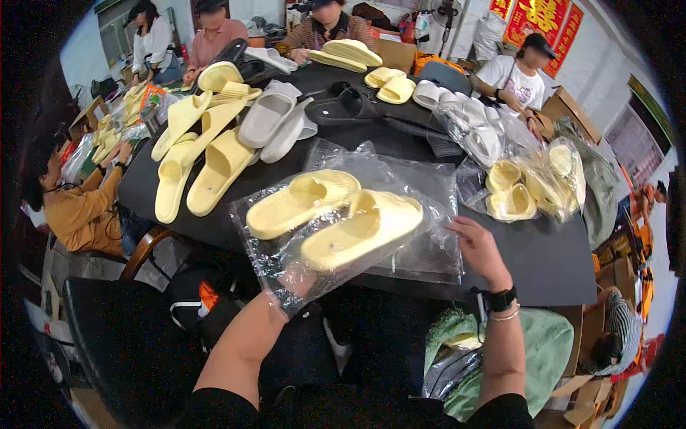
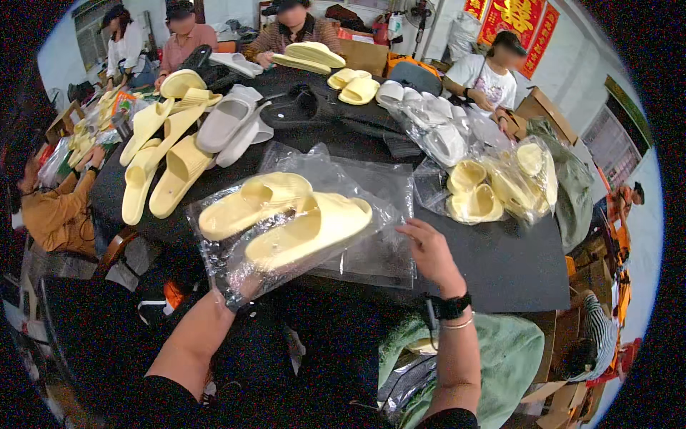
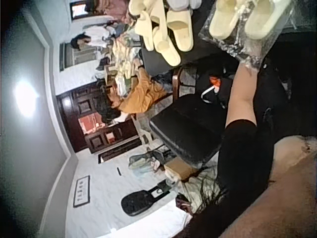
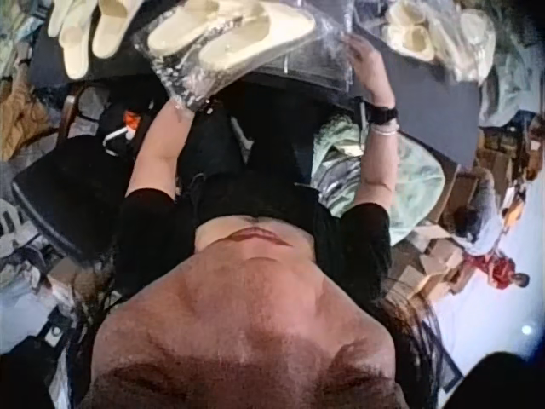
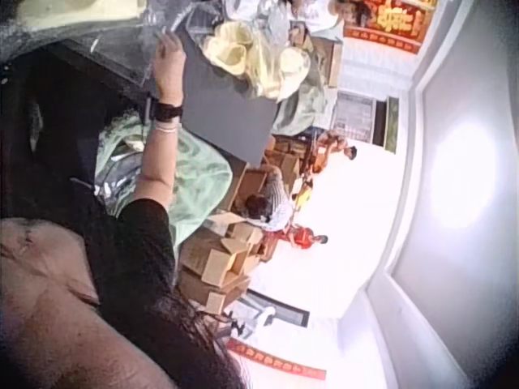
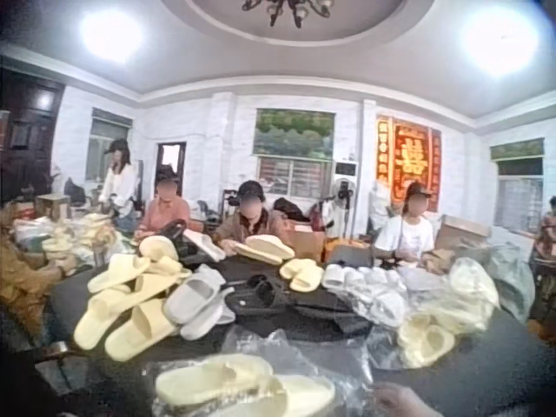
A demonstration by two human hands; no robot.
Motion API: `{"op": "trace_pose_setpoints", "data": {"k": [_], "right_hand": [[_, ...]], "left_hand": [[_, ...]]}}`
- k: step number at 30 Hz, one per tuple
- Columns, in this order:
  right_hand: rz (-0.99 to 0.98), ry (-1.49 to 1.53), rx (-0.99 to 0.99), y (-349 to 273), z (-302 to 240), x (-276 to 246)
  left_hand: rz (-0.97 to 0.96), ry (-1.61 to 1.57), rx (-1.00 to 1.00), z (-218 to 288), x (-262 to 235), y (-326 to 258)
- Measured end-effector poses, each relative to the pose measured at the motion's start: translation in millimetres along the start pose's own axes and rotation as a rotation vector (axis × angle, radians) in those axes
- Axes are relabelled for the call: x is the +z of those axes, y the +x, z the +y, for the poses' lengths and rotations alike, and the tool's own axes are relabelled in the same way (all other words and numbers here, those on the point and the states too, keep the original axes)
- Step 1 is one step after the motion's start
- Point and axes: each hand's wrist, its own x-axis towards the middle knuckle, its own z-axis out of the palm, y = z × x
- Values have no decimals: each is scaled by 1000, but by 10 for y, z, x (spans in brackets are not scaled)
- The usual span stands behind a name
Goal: Packing pairs of slippers into plastic bags at a shared work table.
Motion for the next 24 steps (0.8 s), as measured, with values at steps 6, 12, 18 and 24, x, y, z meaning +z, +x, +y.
{"op": "trace_pose_setpoints", "data": {"k": [6, 12, 18, 24], "right_hand": [[233, 243, 186, 217, -168, 216], [-11, 445, 365, 507, -146, 383], [17, 335, 284, 234, 176, 355], [-238, 72, 347, 28, 250, 118]], "left_hand": [[-16, 297, -24, 24, -66, 75], [2, 609, 5, -36, -236, 404], [24, 887, 53, -155, -613, -241], [124, 2339, 461, -133, -470, 373]]}}
